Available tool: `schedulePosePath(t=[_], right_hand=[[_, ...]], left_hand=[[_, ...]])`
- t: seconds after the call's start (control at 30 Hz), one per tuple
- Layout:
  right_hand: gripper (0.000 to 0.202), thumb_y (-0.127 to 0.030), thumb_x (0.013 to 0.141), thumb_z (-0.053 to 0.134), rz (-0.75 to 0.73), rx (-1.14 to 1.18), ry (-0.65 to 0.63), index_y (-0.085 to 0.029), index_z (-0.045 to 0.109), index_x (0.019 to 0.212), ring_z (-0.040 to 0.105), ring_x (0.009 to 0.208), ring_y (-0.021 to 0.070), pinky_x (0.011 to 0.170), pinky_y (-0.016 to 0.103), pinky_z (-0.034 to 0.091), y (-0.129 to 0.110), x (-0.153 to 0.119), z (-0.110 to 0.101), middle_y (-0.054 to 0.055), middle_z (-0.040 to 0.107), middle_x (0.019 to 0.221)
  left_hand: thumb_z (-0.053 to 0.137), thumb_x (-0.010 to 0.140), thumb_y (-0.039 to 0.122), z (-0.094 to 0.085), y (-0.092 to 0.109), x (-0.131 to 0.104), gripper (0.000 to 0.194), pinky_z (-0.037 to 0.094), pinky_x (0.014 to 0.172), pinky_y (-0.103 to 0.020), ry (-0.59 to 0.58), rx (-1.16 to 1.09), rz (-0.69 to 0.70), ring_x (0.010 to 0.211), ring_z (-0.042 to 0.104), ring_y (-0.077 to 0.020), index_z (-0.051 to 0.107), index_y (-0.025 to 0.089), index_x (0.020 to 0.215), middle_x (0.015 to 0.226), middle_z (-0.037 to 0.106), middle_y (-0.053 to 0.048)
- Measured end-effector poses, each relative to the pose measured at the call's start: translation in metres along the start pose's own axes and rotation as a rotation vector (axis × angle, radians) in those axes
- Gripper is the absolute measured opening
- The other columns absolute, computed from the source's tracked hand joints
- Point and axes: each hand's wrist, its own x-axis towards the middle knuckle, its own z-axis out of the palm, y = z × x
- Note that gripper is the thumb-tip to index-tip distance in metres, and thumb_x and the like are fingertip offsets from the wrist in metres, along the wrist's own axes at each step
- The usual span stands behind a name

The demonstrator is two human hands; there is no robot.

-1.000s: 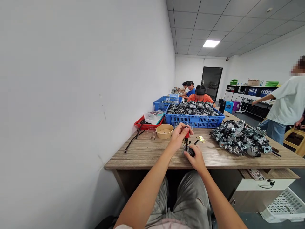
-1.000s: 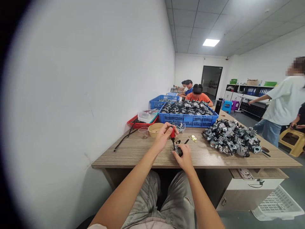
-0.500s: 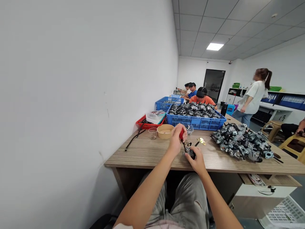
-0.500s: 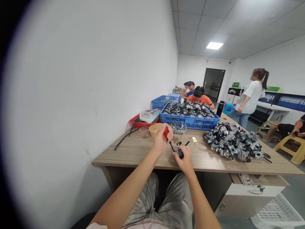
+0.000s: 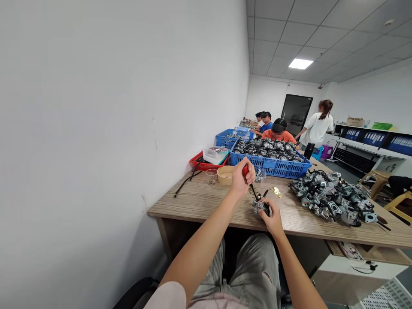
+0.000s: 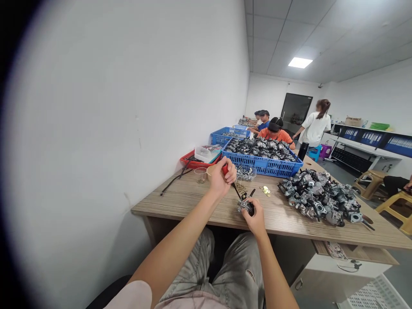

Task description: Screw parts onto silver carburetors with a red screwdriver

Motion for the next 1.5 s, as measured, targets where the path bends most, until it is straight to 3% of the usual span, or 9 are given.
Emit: schedulePosePath(t=[0.27,1.5], right_hand=[[0.036,-0.052,0.098,0.066,-0.004,-0.015,-0.001,-0.018,0.068,0.107,0.067,0.1,0.0208,0.093,0.044,0.055,0.005,-0.001,0.0,0.005,0.07,0.105],[0.034,-0.05,0.099,0.066,-0.029,-0.036,0.005,-0.018,0.069,0.109,0.067,0.102,0.0213,0.093,0.043,0.056,0.004,-0.001,0.0,0.005,0.071,0.106]], left_hand=[[0.079,0.076,0.061,0.001,-0.018,0.002,0.054,0.016,0.035,-0.018,-0.05,-0.012,-0.064,0.034,0.023,-0.0042,0.047,0.02,0.06,0.041,0.032,0.01],[0.076,0.082,0.055,-0.009,-0.02,0.007,0.05,0.018,0.035,-0.017,-0.007,-0.06,-0.069,0.034,0.023,-0.0047,0.048,0.02,0.06,0.041,0.031,0.01]])
